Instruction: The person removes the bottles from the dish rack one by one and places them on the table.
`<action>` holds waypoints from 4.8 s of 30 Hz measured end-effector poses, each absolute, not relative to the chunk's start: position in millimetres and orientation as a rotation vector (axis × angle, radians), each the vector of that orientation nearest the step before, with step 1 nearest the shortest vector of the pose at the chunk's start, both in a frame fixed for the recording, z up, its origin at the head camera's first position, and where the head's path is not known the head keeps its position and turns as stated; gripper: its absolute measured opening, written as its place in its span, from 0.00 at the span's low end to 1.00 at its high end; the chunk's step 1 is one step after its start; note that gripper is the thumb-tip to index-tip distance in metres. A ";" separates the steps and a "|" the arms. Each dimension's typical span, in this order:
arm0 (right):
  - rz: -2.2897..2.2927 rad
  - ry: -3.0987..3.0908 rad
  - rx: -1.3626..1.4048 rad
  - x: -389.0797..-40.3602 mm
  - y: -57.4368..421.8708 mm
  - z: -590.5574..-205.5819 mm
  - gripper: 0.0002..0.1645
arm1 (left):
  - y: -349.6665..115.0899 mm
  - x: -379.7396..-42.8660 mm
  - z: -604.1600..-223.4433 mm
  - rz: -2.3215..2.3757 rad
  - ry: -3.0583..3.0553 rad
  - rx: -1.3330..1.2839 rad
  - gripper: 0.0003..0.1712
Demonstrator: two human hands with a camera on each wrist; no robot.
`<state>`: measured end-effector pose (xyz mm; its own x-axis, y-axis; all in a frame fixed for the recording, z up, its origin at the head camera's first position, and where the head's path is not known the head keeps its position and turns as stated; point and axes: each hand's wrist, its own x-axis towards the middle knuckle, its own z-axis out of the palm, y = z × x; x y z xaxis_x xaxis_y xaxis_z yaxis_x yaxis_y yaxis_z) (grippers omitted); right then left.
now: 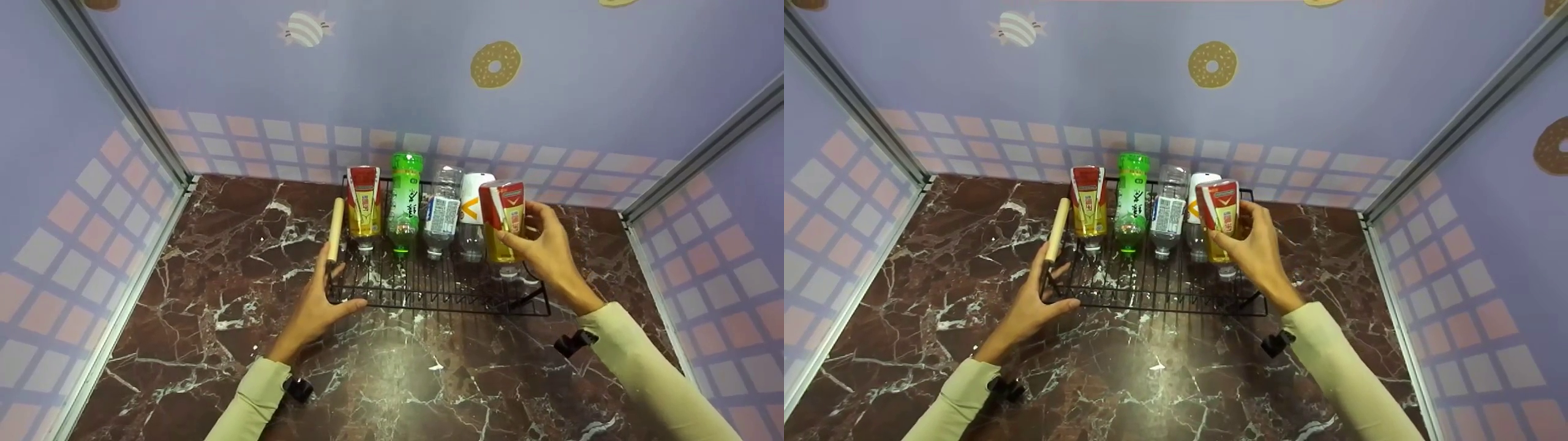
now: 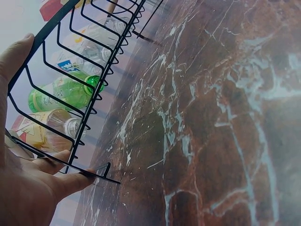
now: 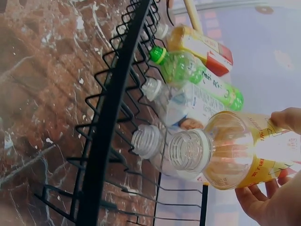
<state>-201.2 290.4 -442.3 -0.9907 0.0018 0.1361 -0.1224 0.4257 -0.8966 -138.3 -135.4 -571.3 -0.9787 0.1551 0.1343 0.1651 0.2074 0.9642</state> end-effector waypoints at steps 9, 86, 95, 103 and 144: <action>1.587 -2.582 0.245 -190.7 279.4 -441.4 0.47 | -135.0 -138.7 -567.9 -1.926 -2.441 -0.343 0.79; 1.436 -2.703 0.835 -171.0 225.0 -440.8 0.44 | -139.2 -142.0 -568.4 -2.039 -2.411 -0.373 0.79; 1.422 -2.729 0.868 -170.7 221.2 -445.3 0.45 | -149.6 -138.8 -556.5 -1.857 -2.537 -0.391 0.76; 1.419 -2.718 0.926 -169.9 219.1 -447.1 0.43 | -155.6 -133.6 -535.3 -1.609 -2.553 -0.459 0.74; 1.320 -2.771 1.283 -142.6 203.0 -444.9 0.40 | -110.6 -119.8 -461.5 -0.938 -2.659 -1.271 0.56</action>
